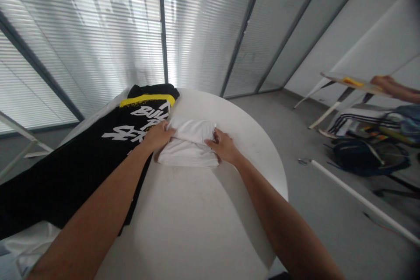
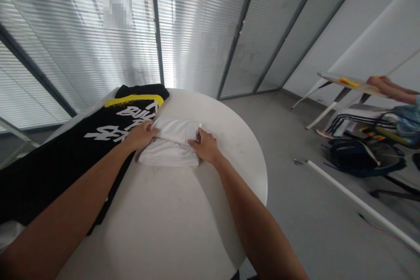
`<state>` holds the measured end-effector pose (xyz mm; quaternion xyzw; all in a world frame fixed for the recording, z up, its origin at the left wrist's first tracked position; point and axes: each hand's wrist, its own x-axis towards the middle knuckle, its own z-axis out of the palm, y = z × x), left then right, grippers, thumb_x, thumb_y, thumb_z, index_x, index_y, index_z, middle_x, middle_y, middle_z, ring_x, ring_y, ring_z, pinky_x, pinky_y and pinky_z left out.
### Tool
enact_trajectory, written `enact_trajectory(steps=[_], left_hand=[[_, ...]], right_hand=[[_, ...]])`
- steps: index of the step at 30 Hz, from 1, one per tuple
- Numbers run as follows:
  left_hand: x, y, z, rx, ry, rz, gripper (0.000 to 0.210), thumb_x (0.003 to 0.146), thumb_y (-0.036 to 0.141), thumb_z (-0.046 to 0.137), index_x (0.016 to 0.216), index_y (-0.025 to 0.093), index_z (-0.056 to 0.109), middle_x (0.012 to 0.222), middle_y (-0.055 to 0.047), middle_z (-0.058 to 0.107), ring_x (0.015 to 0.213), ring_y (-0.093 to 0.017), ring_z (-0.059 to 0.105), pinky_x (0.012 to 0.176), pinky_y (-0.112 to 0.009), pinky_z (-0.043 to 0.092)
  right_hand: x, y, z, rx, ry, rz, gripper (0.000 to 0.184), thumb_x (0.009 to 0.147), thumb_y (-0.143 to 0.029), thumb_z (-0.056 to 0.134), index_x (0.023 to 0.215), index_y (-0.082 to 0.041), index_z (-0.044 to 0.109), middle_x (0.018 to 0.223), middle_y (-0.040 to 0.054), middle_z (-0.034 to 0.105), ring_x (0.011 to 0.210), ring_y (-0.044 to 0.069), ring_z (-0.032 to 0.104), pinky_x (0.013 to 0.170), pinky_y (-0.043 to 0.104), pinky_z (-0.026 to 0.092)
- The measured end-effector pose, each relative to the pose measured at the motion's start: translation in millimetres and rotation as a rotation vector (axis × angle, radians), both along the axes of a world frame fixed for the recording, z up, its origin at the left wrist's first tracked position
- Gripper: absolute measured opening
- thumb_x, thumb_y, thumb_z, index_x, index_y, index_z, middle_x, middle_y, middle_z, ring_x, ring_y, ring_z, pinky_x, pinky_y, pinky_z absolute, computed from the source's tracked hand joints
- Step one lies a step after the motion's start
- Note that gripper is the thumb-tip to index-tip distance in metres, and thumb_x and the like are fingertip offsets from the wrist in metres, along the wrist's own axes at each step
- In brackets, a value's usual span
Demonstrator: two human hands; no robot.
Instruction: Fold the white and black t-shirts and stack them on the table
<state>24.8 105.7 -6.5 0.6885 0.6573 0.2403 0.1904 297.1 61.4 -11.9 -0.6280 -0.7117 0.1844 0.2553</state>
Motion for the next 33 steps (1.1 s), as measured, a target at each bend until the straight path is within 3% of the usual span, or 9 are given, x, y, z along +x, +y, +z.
enact_trajectory(steps=[6,10,14,19,26,30,33], left_hand=[[-7.1,4.9,3.0,0.014,-0.209,-0.046,0.025,0.083,0.035,0.047,0.081,0.019,0.066,0.085,-0.008,0.067,0.081,-0.023,0.061,0.069,-0.03,0.046],[-4.8,4.3,6.2,-0.027,-0.31,0.027,0.021,0.081,0.033,0.049,0.074,0.019,0.064,0.074,-0.005,0.062,0.071,-0.02,0.058,0.057,-0.027,0.042],[-0.9,2.1,7.8,-0.103,-0.441,0.1,0.019,0.076,0.037,0.056,0.079,0.02,0.063,0.07,-0.002,0.057,0.061,-0.016,0.054,0.048,-0.024,0.037],[-2.1,-3.0,11.6,-0.219,-0.571,0.01,0.035,0.069,0.038,0.065,0.1,0.023,0.064,0.06,0.004,0.048,0.049,-0.012,0.044,0.041,-0.022,0.03],[-2.2,-7.0,11.2,-0.301,-0.818,-0.119,0.043,0.063,0.027,0.073,0.105,0.025,0.065,0.078,0.001,0.058,0.06,-0.011,0.05,0.045,-0.018,0.034],[0.2,-5.7,11.8,-0.335,-0.945,-0.061,0.041,0.067,0.033,0.074,0.106,0.027,0.065,0.074,0.001,0.056,0.059,-0.01,0.051,0.046,-0.018,0.036],[1.6,-4.5,12.3,-0.315,-1.018,-0.013,0.044,0.066,0.03,0.076,0.108,0.023,0.065,0.077,0.0,0.06,0.063,-0.011,0.054,0.051,-0.019,0.041]], right_hand=[[2.5,9.5,-7.6,-0.06,0.699,0.067,0.054,0.069,-0.031,0.066,0.12,-0.021,0.051,0.105,0.0056,0.064,0.092,0.02,0.061,0.083,0.036,0.047],[-2.9,4.0,3.4,-0.244,1.017,-0.025,0.049,0.066,-0.031,0.068,0.112,-0.026,0.052,0.103,0.0038,0.065,0.088,0.021,0.063,0.071,0.033,0.051],[-8.7,-1.4,10.4,-0.381,1.211,-0.064,0.046,0.067,-0.028,0.072,0.109,-0.026,0.053,0.101,0.0044,0.068,0.091,0.023,0.065,0.073,0.035,0.053],[-6.1,-5.2,13.8,-0.435,1.276,-0.002,0.058,0.065,-0.019,0.074,0.117,-0.026,0.049,0.107,0.0031,0.068,0.091,0.02,0.066,0.081,0.035,0.053],[-3.7,-11.6,20.2,-0.406,1.195,0.182,0.085,0.061,-0.015,0.074,0.137,-0.03,0.041,0.132,0.0055,0.057,0.112,0.024,0.061,0.101,0.041,0.045],[-3.8,-3.8,10.2,-0.355,1.171,0.029,0.092,0.061,-0.019,0.072,0.143,-0.032,0.032,0.142,0.0069,0.047,0.113,0.024,0.06,0.1,0.042,0.046],[-1.6,4.2,1.3,-0.298,1.079,-0.058,0.087,0.062,-0.021,0.07,0.142,-0.029,0.035,0.136,0.0086,0.052,0.11,0.024,0.06,0.099,0.042,0.046]])
